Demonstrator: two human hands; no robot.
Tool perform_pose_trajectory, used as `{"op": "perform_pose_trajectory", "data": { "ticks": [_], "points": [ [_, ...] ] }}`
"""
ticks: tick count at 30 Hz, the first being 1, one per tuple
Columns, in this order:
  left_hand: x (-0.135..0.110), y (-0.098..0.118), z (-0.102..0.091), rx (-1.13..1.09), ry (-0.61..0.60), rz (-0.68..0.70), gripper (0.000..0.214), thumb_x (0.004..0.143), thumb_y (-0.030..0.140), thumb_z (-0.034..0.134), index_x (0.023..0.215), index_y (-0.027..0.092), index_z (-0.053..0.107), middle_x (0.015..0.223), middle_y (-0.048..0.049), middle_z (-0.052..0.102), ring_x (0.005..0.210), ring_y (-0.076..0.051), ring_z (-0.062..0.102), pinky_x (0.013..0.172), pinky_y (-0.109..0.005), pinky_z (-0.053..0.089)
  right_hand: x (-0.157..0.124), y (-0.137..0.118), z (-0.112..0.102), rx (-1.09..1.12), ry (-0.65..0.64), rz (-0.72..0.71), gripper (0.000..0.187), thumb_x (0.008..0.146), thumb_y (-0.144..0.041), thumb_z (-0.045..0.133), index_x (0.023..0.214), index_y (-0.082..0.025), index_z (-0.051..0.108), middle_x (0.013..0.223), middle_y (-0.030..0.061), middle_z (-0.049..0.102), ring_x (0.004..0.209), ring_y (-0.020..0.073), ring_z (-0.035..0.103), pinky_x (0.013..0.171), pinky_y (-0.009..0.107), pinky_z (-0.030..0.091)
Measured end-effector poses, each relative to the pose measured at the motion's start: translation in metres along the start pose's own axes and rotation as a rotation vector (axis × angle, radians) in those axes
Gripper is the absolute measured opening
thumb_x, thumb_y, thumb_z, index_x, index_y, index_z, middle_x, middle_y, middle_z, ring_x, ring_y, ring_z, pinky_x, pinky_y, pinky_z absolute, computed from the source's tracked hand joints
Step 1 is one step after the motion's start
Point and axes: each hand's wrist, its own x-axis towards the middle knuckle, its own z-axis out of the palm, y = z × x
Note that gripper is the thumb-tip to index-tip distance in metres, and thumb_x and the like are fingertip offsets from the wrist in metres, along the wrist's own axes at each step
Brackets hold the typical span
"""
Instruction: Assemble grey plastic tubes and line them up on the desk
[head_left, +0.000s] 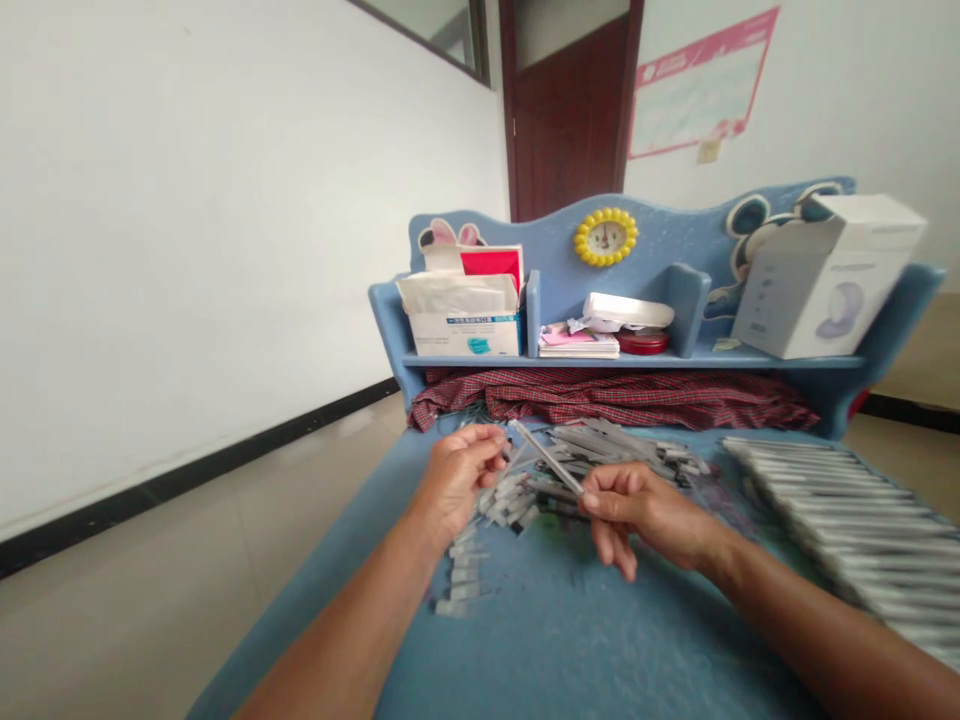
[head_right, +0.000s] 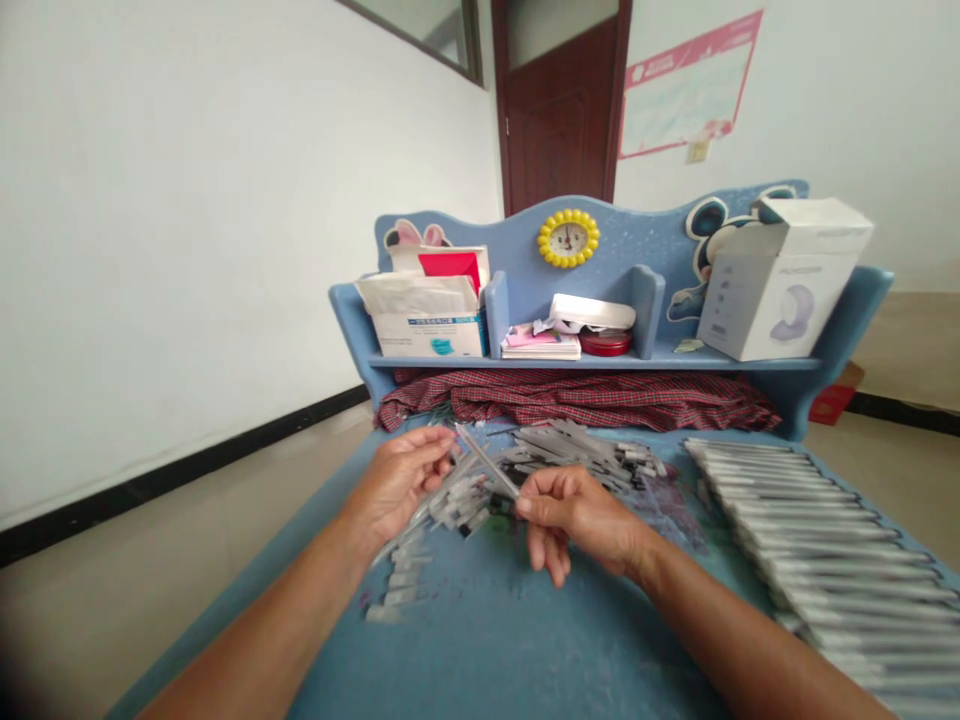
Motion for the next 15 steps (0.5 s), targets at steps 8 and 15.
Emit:
{"op": "perform_pose_trajectory", "data": {
  "ticks": [8, 15],
  "points": [
    [0.003, 0.009, -0.007, -0.254, 0.038, -0.021, 0.007, 0.072, 0.004, 0.059, 0.075, 0.011, 0.057, 0.060, 0.0010, 0.058, 0.046, -0.004, 0.051, 0.039, -0.012, 0.036, 0.002, 0.011, 0.004, -0.055, -0.040, 0.081, 0.032, 0.078, -0.045, 0.061, 0.074, -0.016, 0.049, 0.050, 0.0017, 0.065, 0.031, 0.0095, 0.053, 0.030, 0.015, 0.036],
    [0.001, 0.007, -0.005, -0.284, 0.018, -0.026, 0.008, 0.074, 0.003, 0.058, 0.075, 0.011, 0.056, 0.059, 0.0009, 0.057, 0.046, -0.005, 0.052, 0.039, -0.012, 0.038, 0.004, 0.012, 0.004, -0.066, -0.019, 0.091, 0.033, 0.078, -0.047, 0.059, 0.074, -0.016, 0.049, 0.049, 0.0012, 0.065, 0.030, 0.0093, 0.052, 0.030, 0.015, 0.036]
  ]
}}
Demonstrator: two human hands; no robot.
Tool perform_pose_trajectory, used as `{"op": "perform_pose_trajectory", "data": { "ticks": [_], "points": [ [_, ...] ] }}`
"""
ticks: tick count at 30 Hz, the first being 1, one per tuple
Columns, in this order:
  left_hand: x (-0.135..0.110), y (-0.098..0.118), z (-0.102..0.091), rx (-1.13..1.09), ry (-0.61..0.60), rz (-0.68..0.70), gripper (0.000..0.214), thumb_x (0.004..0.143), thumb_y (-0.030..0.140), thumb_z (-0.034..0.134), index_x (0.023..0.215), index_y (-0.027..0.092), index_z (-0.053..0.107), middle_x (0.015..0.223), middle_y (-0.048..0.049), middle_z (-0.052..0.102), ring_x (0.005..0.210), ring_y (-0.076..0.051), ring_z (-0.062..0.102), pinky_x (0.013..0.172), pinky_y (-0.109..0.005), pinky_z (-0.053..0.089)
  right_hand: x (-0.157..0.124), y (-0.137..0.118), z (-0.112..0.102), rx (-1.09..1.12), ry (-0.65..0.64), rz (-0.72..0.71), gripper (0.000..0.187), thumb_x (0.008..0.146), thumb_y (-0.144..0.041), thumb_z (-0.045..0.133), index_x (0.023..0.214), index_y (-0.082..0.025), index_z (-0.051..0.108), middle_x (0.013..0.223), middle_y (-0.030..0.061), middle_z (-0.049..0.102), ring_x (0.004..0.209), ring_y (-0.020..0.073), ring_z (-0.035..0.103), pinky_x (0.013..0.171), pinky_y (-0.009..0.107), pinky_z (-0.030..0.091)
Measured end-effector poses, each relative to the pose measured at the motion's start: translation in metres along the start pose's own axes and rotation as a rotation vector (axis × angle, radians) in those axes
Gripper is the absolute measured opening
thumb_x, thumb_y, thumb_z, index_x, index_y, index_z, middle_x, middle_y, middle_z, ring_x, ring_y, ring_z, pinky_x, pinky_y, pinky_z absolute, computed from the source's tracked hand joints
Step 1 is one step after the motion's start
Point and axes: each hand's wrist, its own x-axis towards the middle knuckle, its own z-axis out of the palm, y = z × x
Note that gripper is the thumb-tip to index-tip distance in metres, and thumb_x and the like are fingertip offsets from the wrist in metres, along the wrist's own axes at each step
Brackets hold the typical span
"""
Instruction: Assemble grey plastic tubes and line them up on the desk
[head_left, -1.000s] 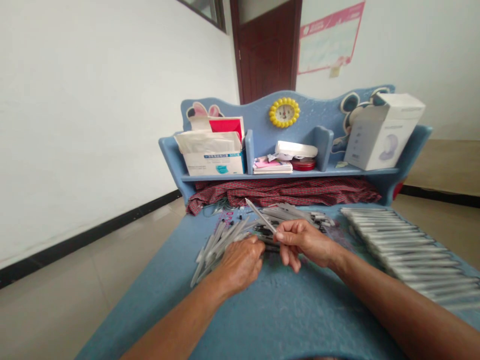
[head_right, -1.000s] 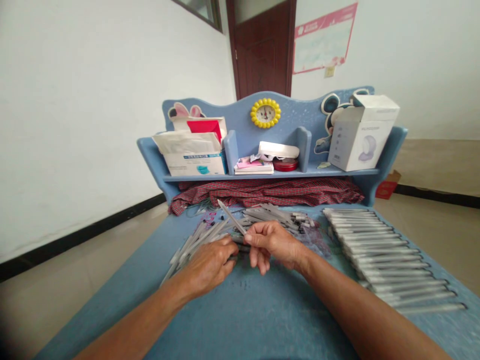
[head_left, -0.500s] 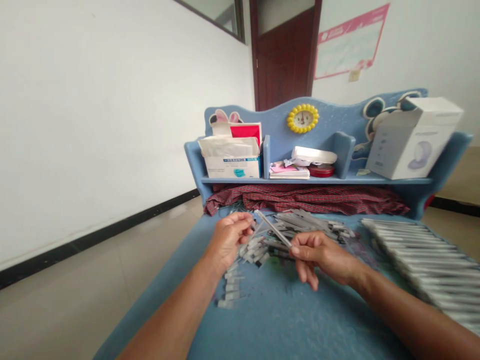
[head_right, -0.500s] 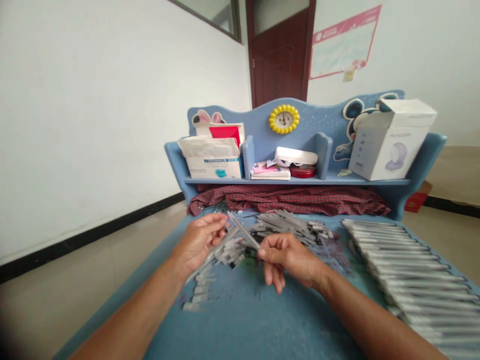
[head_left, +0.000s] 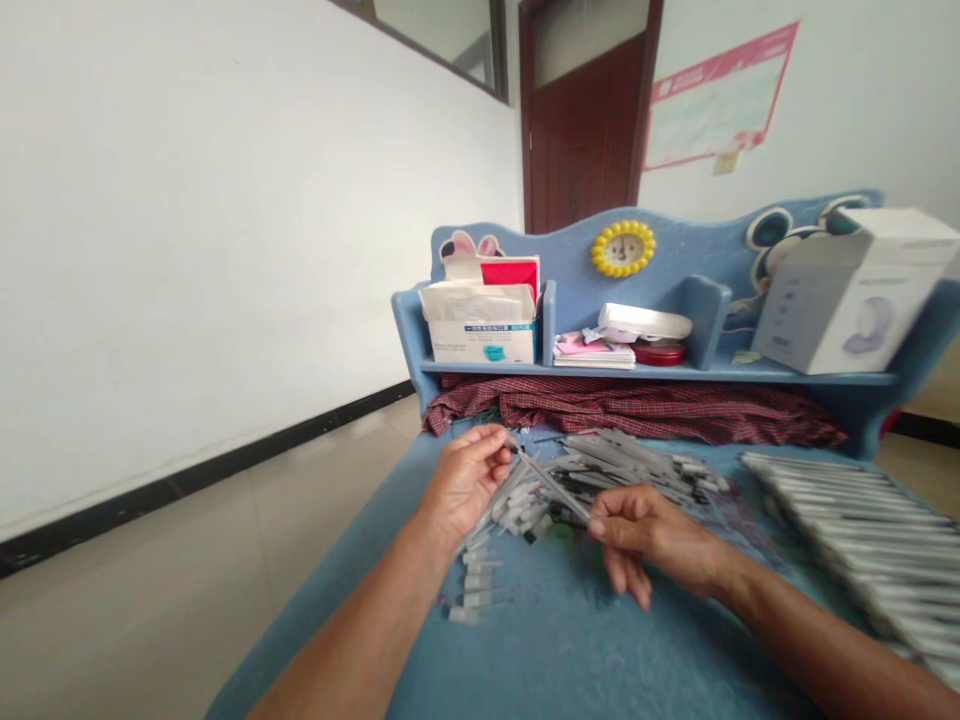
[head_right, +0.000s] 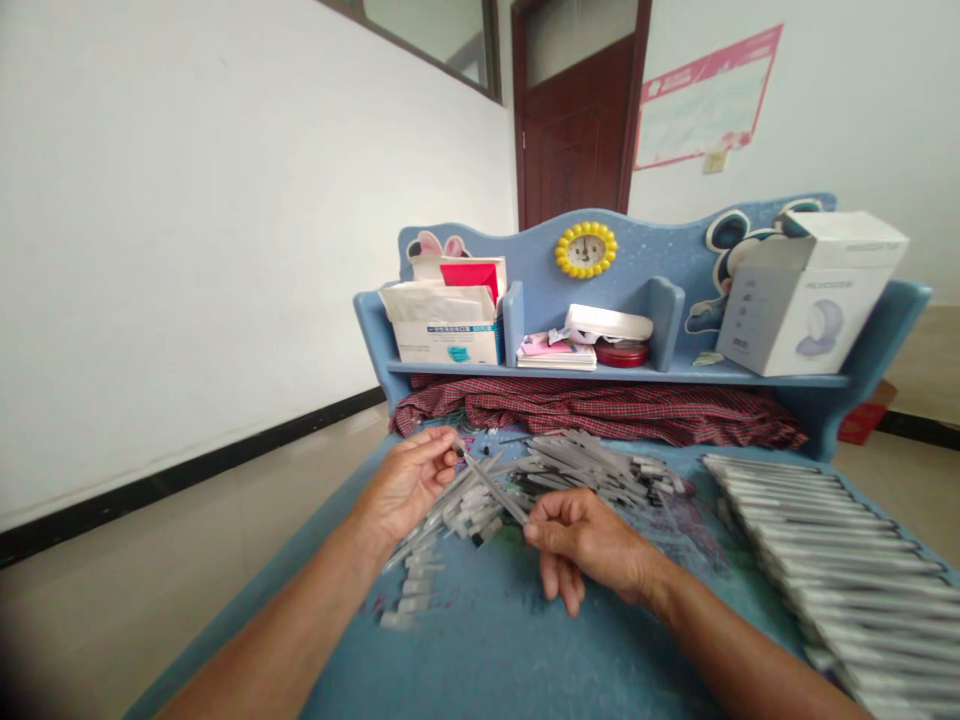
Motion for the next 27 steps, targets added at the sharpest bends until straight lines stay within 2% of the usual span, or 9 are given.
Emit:
{"op": "perform_pose_trajectory", "data": {
  "ticks": [22, 27],
  "points": [
    [0.0029, -0.0031, -0.0033, -0.008, -0.016, 0.013, 0.011, 0.071, 0.006, 0.063, 0.076, 0.012, 0.056, 0.059, 0.0022, 0.057, 0.048, -0.006, 0.055, 0.042, -0.013, 0.042, 0.0002, 0.0002, 0.0004, -0.031, 0.022, 0.012, 0.036, 0.074, -0.050, 0.060, 0.074, -0.016, 0.048, 0.049, 0.0004, 0.064, 0.030, 0.0093, 0.052, 0.030, 0.016, 0.035],
    [-0.0006, -0.0011, -0.0018, 0.054, -0.008, 0.024, 0.016, 0.069, 0.011, 0.066, 0.078, 0.014, 0.053, 0.059, 0.0031, 0.058, 0.045, -0.006, 0.056, 0.037, -0.012, 0.037, -0.0010, -0.0010, 0.0013, -0.037, 0.026, 0.019, 0.035, 0.074, -0.049, 0.061, 0.073, -0.016, 0.049, 0.049, 0.0004, 0.064, 0.030, 0.0093, 0.051, 0.030, 0.016, 0.035]
  ]
}}
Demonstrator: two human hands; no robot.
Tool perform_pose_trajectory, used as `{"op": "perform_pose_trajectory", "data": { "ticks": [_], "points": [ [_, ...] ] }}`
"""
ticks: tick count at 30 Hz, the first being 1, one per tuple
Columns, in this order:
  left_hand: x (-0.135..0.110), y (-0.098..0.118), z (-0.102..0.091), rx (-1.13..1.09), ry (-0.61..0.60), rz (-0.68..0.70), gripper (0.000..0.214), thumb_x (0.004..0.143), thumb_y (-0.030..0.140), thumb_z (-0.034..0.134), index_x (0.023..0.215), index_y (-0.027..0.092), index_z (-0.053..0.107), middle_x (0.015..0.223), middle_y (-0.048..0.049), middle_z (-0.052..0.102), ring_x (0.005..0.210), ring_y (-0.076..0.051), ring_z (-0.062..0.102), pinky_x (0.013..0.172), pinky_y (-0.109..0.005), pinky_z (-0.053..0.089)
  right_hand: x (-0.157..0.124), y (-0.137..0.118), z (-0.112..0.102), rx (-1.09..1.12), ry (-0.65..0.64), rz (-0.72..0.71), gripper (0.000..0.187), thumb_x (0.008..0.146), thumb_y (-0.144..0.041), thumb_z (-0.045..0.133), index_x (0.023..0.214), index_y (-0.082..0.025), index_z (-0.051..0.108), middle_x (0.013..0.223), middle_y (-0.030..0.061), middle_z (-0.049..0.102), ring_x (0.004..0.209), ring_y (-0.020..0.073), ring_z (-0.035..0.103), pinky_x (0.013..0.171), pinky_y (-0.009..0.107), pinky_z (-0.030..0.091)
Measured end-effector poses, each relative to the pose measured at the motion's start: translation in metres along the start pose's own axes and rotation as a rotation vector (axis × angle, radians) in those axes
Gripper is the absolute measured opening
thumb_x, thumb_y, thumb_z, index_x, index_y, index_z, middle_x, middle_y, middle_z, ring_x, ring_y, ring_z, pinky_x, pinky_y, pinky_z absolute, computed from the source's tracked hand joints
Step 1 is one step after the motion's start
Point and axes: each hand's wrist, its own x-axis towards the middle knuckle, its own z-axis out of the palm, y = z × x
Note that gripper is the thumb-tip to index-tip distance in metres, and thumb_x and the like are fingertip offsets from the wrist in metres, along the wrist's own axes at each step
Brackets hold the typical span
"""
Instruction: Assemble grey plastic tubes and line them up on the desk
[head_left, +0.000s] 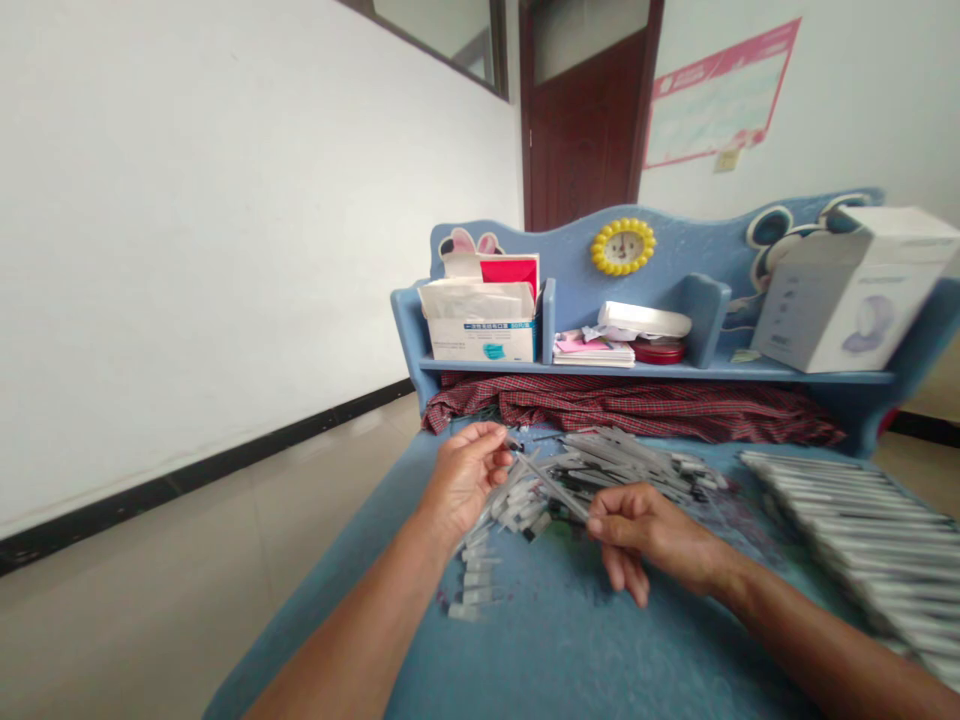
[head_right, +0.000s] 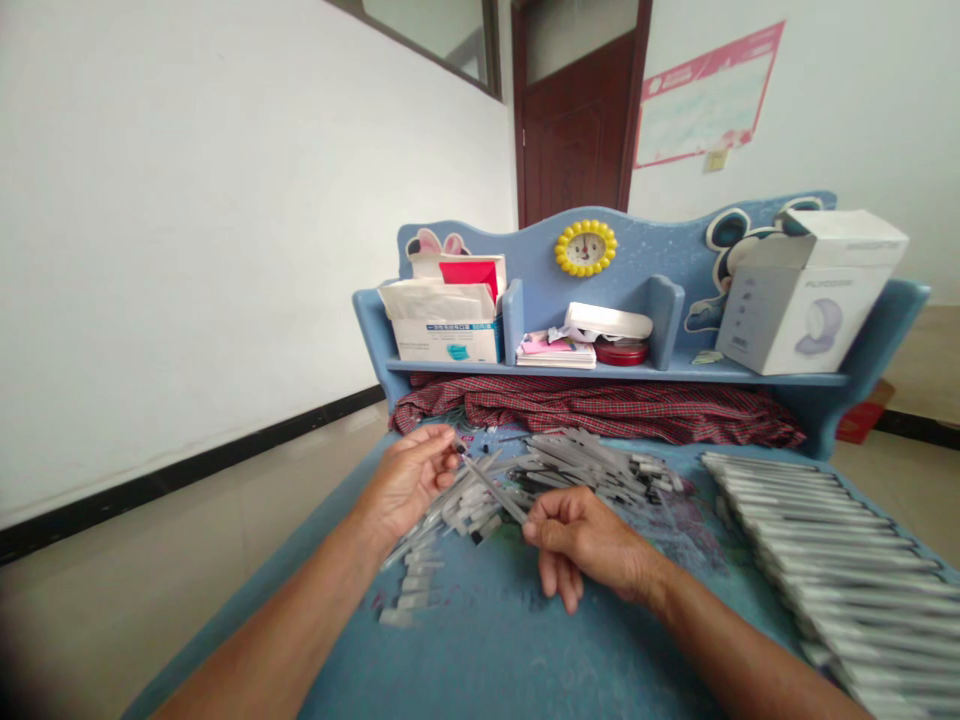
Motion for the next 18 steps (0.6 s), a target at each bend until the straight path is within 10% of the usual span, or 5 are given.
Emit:
{"op": "perform_pose_trajectory", "data": {
  "ticks": [11, 18],
  "points": [
    [-0.001, -0.010, 0.004, 0.548, -0.056, 0.408, 0.021, 0.071, 0.023, 0.062, 0.090, 0.016, 0.060, 0.066, 0.0016, 0.059, 0.047, -0.013, 0.063, 0.032, -0.016, 0.039, -0.004, -0.008, -0.010, -0.045, 0.094, -0.058, 0.032, 0.073, -0.045, 0.062, 0.072, -0.016, 0.050, 0.049, 0.0004, 0.064, 0.030, 0.0090, 0.051, 0.032, 0.017, 0.035],
    [0.000, -0.017, 0.001, 0.598, -0.074, 0.394, 0.023, 0.067, 0.015, 0.064, 0.090, 0.017, 0.064, 0.067, 0.0005, 0.062, 0.048, -0.011, 0.060, 0.035, -0.016, 0.036, -0.003, -0.008, -0.011, -0.059, 0.118, -0.042, 0.034, 0.071, -0.047, 0.062, 0.072, -0.016, 0.050, 0.049, 0.0004, 0.063, 0.030, 0.0092, 0.050, 0.032, 0.018, 0.035]
  ]
}}
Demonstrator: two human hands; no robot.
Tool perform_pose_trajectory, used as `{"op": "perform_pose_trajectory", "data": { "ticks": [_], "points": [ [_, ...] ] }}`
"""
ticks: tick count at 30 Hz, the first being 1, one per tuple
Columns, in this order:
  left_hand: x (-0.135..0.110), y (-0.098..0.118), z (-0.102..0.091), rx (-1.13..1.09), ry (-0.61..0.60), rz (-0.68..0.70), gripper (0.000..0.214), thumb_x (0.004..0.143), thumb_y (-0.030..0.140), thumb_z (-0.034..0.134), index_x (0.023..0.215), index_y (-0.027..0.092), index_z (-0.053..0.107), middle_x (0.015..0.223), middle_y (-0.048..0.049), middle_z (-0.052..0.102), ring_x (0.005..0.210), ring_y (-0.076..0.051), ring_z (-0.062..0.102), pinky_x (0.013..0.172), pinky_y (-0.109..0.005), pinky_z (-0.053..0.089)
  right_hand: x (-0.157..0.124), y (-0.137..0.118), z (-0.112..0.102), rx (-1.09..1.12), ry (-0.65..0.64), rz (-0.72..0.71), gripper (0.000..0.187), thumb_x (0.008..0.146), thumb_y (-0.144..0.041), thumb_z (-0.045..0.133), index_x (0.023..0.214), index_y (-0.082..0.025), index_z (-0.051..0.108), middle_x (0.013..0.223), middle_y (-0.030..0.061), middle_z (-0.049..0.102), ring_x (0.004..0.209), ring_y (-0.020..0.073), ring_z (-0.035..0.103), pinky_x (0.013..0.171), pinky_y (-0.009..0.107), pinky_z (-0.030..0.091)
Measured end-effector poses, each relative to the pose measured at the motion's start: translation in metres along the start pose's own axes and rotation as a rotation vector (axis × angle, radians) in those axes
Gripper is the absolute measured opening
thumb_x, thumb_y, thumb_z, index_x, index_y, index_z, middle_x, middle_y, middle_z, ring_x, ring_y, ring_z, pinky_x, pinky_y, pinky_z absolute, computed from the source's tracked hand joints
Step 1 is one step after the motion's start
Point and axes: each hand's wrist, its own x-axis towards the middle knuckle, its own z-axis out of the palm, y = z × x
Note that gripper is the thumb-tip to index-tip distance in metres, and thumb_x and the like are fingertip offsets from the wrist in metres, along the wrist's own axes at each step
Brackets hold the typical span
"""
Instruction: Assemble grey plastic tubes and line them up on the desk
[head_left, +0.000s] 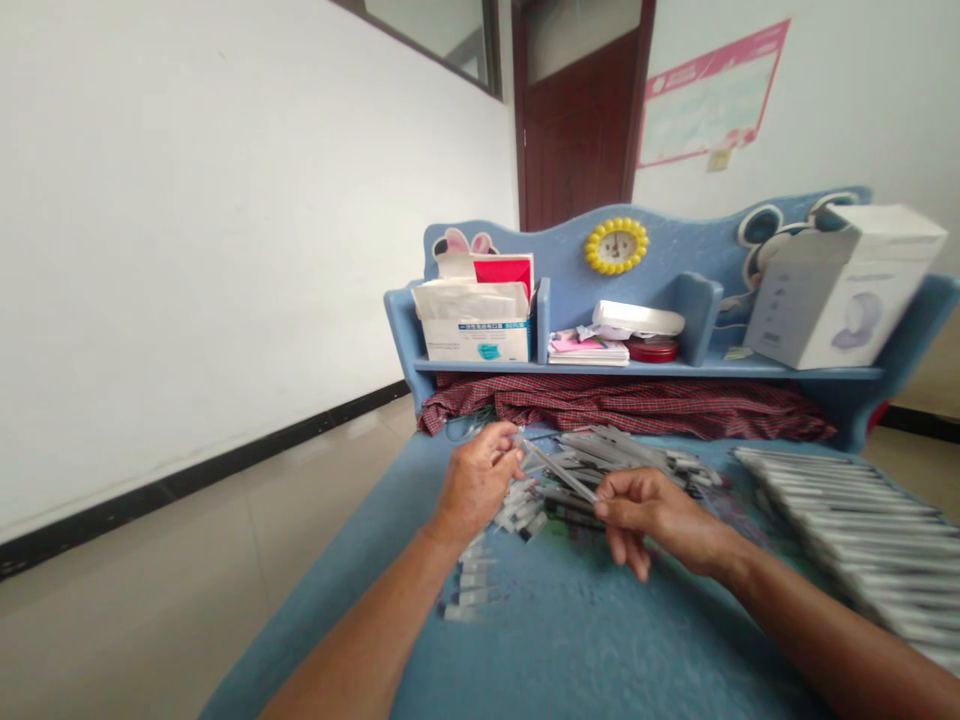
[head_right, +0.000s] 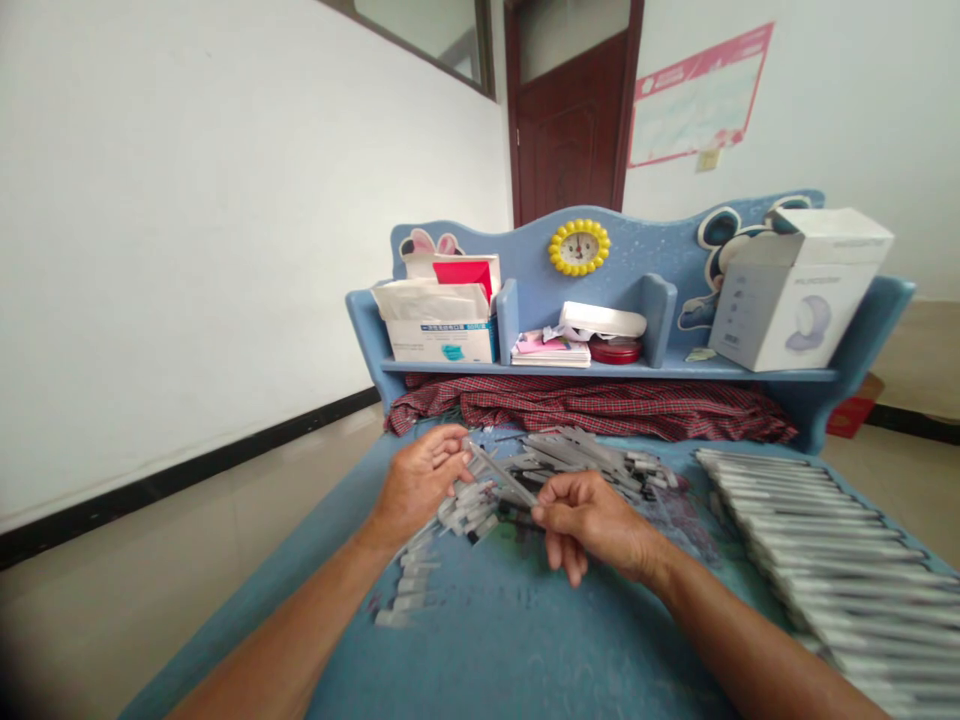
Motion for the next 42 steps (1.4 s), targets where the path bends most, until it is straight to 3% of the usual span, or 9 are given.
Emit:
{"op": "perform_pose_trajectory", "data": {
  "ticks": [7, 15, 23, 28, 38, 42],
  "points": [
    [-0.001, -0.002, 0.002, 0.062, -0.086, -0.016, 0.009, 0.070, 0.018, 0.060, 0.079, 0.018, 0.060, 0.058, 0.0019, 0.059, 0.050, -0.014, 0.063, 0.035, -0.016, 0.036, 0.002, 0.001, -0.002, -0.002, 0.024, 0.001, 0.035, 0.070, -0.048, 0.063, 0.072, -0.016, 0.050, 0.048, -0.0005, 0.062, 0.030, 0.0090, 0.050, 0.031, 0.018, 0.035],
    [-0.003, 0.007, 0.005, -0.167, -0.101, -0.306, 0.022, 0.065, 0.025, 0.067, 0.078, 0.016, 0.051, 0.069, -0.0036, 0.066, 0.050, -0.016, 0.065, 0.034, -0.016, 0.038, 0.002, 0.004, -0.004, -0.007, 0.034, -0.005, 0.034, 0.072, -0.047, 0.062, 0.072, -0.016, 0.050, 0.049, -0.0010, 0.063, 0.031, 0.0087, 0.051, 0.032, 0.017, 0.035],
    [-0.006, 0.009, 0.010, -0.163, -0.070, -0.314, 0.023, 0.062, 0.023, 0.070, 0.072, 0.017, 0.050, 0.056, 0.0027, 0.058, 0.044, -0.011, 0.058, 0.032, -0.014, 0.033, 0.005, 0.007, 0.005, 0.010, 0.099, -0.037, 0.034, 0.074, -0.048, 0.062, 0.073, -0.016, 0.049, 0.050, -0.0013, 0.062, 0.030, 0.0085, 0.050, 0.031, 0.017, 0.034],
    [-0.011, 0.013, 0.018, -0.294, -0.111, -0.390, 0.024, 0.060, 0.021, 0.073, 0.071, 0.016, 0.052, 0.049, 0.0075, 0.047, 0.038, -0.003, 0.041, 0.032, -0.010, 0.021, 0.007, 0.006, 0.018, 0.141, 0.182, -0.115, 0.033, 0.072, -0.043, 0.066, 0.075, -0.016, 0.047, 0.057, 0.0001, 0.066, 0.034, 0.0091, 0.054, 0.032, 0.017, 0.036],
    [-0.022, 0.009, 0.032, -0.441, -0.209, -0.444, 0.023, 0.064, 0.022, 0.073, 0.076, 0.015, 0.054, 0.054, 0.0041, 0.056, 0.042, -0.004, 0.046, 0.040, -0.012, 0.032, 0.011, 0.003, 0.034, 0.478, 0.082, -0.084, 0.026, 0.074, -0.037, 0.064, 0.077, -0.014, 0.052, 0.059, 0.0041, 0.068, 0.033, 0.0101, 0.055, 0.031, 0.016, 0.039],
    [-0.025, 0.014, 0.034, -0.469, -0.217, -0.458, 0.023, 0.061, 0.020, 0.074, 0.072, 0.014, 0.055, 0.055, 0.0039, 0.056, 0.044, -0.003, 0.047, 0.043, -0.012, 0.034, 0.012, 0.003, 0.035, 0.523, 0.115, -0.117, 0.023, 0.072, -0.033, 0.065, 0.074, -0.013, 0.053, 0.055, 0.0026, 0.066, 0.031, 0.0090, 0.053, 0.031, 0.016, 0.039]
  ]
}}
